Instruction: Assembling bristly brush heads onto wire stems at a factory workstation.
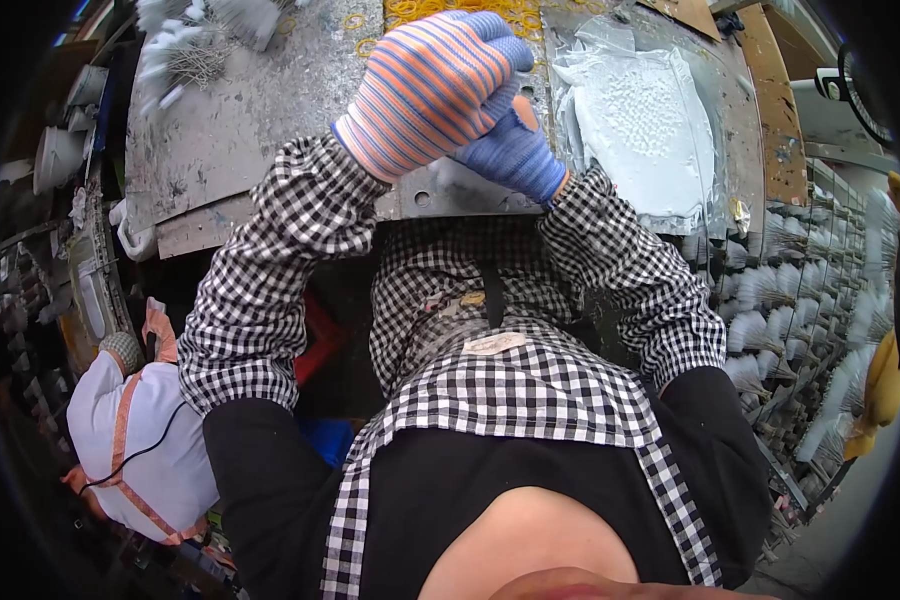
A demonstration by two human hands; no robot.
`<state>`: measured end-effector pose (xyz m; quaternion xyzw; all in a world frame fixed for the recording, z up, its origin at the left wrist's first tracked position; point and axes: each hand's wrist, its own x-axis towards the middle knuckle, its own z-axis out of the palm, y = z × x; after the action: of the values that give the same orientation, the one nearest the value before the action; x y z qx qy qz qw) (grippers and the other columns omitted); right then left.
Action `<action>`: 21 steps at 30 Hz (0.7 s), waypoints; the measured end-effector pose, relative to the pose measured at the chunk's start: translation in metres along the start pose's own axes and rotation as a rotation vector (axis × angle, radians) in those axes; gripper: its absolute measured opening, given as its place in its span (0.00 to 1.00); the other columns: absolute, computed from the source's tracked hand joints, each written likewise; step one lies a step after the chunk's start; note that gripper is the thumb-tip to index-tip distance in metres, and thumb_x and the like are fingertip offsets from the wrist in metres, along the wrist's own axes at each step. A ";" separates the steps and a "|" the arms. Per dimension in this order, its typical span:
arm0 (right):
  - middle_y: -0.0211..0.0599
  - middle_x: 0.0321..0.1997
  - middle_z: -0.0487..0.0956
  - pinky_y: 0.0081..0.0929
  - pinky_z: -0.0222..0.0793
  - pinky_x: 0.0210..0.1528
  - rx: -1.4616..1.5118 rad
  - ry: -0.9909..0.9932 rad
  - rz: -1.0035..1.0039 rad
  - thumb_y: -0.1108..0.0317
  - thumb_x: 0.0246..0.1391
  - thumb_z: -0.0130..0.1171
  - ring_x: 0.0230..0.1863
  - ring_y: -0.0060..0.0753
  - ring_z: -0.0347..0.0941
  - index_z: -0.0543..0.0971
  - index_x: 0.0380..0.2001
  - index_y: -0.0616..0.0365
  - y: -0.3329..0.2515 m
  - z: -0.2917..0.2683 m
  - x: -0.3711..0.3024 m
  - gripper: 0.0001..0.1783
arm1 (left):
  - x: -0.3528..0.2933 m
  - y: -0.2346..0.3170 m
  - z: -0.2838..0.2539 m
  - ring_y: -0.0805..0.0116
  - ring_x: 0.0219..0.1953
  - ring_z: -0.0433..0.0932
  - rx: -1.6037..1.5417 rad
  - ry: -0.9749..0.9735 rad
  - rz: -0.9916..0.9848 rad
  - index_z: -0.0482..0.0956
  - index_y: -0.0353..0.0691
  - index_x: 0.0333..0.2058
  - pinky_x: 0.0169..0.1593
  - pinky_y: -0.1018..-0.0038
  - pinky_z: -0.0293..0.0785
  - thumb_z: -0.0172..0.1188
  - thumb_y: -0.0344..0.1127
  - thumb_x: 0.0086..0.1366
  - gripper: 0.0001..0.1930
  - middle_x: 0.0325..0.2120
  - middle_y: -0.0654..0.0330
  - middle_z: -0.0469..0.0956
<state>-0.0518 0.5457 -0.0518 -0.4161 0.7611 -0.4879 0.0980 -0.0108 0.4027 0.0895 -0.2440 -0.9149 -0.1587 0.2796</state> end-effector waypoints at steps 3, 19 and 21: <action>0.39 0.29 0.83 0.34 0.76 0.36 -0.025 0.211 -0.218 0.57 0.50 0.73 0.32 0.40 0.82 0.83 0.34 0.56 -0.019 -0.015 0.006 0.15 | 0.011 0.014 -0.007 0.59 0.36 0.83 0.010 0.098 0.093 0.86 0.48 0.35 0.38 0.65 0.80 0.65 0.34 0.56 0.07 0.33 0.62 0.83; 0.48 0.37 0.81 0.44 0.76 0.46 0.203 0.248 -0.223 0.59 0.44 0.72 0.42 0.54 0.80 0.80 0.39 0.54 -0.033 0.000 -0.015 0.19 | -0.015 0.036 -0.019 0.54 0.38 0.84 -0.032 -0.047 0.019 0.86 0.45 0.38 0.41 0.63 0.81 0.67 0.31 0.55 0.10 0.35 0.57 0.83; 0.47 0.36 0.82 0.43 0.76 0.45 0.221 0.062 -0.045 0.60 0.45 0.72 0.40 0.54 0.80 0.80 0.38 0.54 -0.024 -0.009 -0.025 0.18 | -0.008 0.034 -0.007 0.53 0.38 0.83 -0.027 -0.130 -0.021 0.85 0.46 0.39 0.41 0.63 0.81 0.67 0.36 0.57 0.10 0.36 0.56 0.83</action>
<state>-0.0274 0.5655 -0.0339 -0.4043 0.6959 -0.5835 0.1086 0.0163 0.4256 0.0954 -0.2479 -0.9315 -0.1575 0.2145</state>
